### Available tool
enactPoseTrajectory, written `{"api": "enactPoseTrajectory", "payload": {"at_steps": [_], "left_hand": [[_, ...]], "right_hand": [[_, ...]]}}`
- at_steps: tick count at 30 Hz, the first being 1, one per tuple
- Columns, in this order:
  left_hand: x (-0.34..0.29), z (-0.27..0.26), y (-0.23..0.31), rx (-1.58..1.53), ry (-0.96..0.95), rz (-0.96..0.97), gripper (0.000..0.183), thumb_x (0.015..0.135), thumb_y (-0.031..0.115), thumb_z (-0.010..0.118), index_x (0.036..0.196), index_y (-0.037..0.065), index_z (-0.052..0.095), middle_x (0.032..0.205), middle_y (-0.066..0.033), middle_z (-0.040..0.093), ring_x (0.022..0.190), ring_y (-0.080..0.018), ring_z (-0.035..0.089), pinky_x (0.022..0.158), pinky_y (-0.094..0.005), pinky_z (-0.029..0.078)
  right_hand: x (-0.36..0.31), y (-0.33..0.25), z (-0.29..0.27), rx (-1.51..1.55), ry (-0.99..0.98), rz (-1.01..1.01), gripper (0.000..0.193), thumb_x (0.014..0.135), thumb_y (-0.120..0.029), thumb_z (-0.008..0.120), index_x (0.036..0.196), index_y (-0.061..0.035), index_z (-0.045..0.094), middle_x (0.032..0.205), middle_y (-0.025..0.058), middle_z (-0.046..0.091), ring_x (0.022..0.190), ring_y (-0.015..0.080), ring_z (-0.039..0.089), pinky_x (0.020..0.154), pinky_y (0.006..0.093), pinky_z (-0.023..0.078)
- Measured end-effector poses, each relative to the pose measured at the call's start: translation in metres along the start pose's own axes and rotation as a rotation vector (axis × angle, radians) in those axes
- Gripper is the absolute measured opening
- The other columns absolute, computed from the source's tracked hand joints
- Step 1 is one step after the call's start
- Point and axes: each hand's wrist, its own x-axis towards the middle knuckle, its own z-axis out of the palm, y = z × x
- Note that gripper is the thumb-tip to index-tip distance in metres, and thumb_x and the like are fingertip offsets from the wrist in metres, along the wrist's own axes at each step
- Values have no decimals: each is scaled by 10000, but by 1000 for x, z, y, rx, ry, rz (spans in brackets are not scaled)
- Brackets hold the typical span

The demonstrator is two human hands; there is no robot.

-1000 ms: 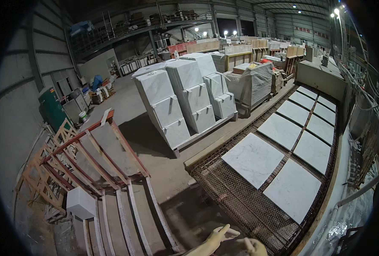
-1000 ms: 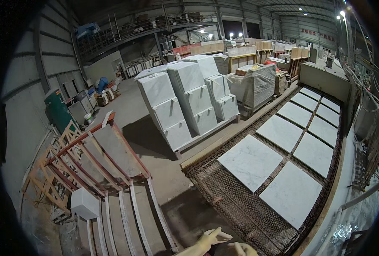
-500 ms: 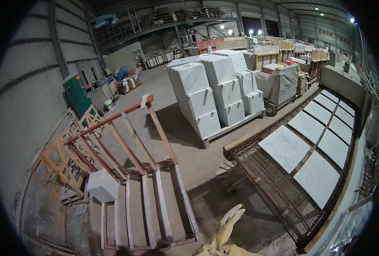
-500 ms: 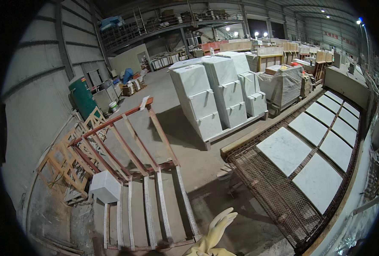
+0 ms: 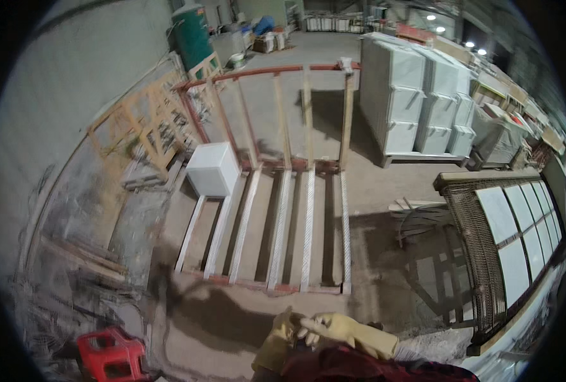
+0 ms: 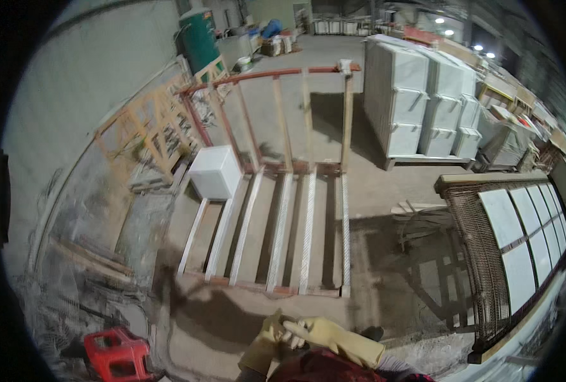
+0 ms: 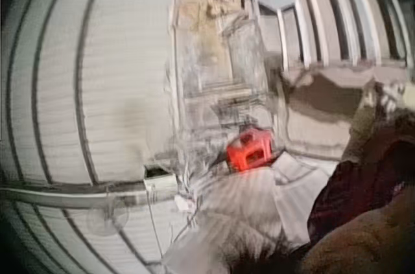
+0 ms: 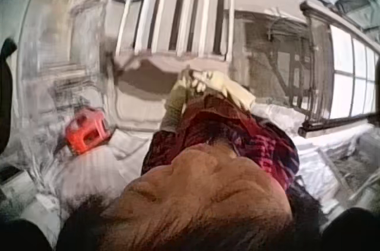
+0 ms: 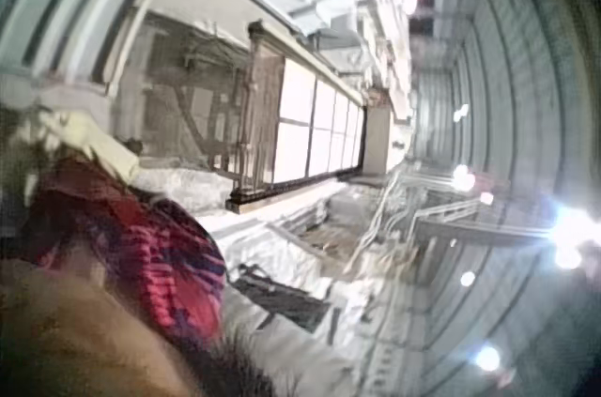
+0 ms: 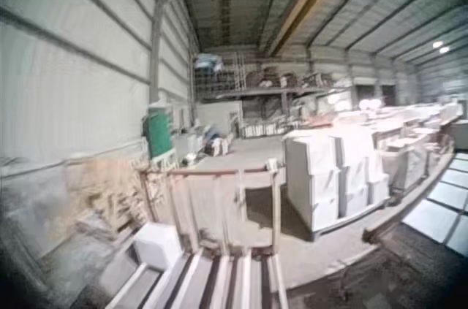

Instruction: The person repeatedly picks up white square tiles from a stack and places them onto a conveyor belt. The person wears yellow gloves and moves between the stack and the belt in a repetitive loop.

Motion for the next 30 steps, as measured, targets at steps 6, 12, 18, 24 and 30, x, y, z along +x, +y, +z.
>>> {"api": "enactPoseTrajectory", "payload": {"at_steps": [6, 12, 18, 24, 30], "left_hand": [[-105, -283, -88, -641, 125, 498, 535, 984, 381, 379, 703, -56, 505, 536, -105, 473, 442, -250, 429, 529, -432, 471], [-153, -319, -134, -478, 735, 193, 679, 966, 493, 305, 874, -112, 599, 766, -262, 655, 622, -355, 637, 569, -436, 532], [-126, -292, -116, -87, 828, 96, 588, 974, 454, 296, 1012, -32, 623, 900, -222, 688, 765, -362, 663, 659, -466, 533], [-110, -310, 22, -216, 783, 259, 475, 955, 400, 400, 1035, -22, 604, 842, -200, 684, 682, -300, 661, 570, -377, 528], [-125, -331, 187, 126, 838, 122, 439, 934, 396, 454, 1085, 17, 615, 899, -165, 692, 728, -274, 666, 667, -409, 516]], "right_hand": [[72, -60, 48, -111, -107, -18, 535, 941, -558, 433, 1085, -100, 669, 971, 67, 699, 884, 144, 641, 902, 304, 480], [135, -77, 76, -201, -205, 22, 516, 967, -490, 439, 1146, -54, 649, 1009, 108, 681, 876, 158, 648, 803, 281, 512], [186, -121, 78, -365, -248, 0, 594, 937, -594, 399, 1165, -98, 634, 1022, 81, 681, 907, 159, 644, 872, 296, 496], [263, -133, 30, -351, -101, 64, 601, 929, -602, 405, 1210, -112, 610, 1035, 100, 684, 962, 159, 646, 879, 303, 499], [347, -145, -15, -252, 127, 120, 479, 992, -418, 406, 1148, -17, 616, 951, 123, 685, 838, 170, 668, 779, 303, 538]]}}
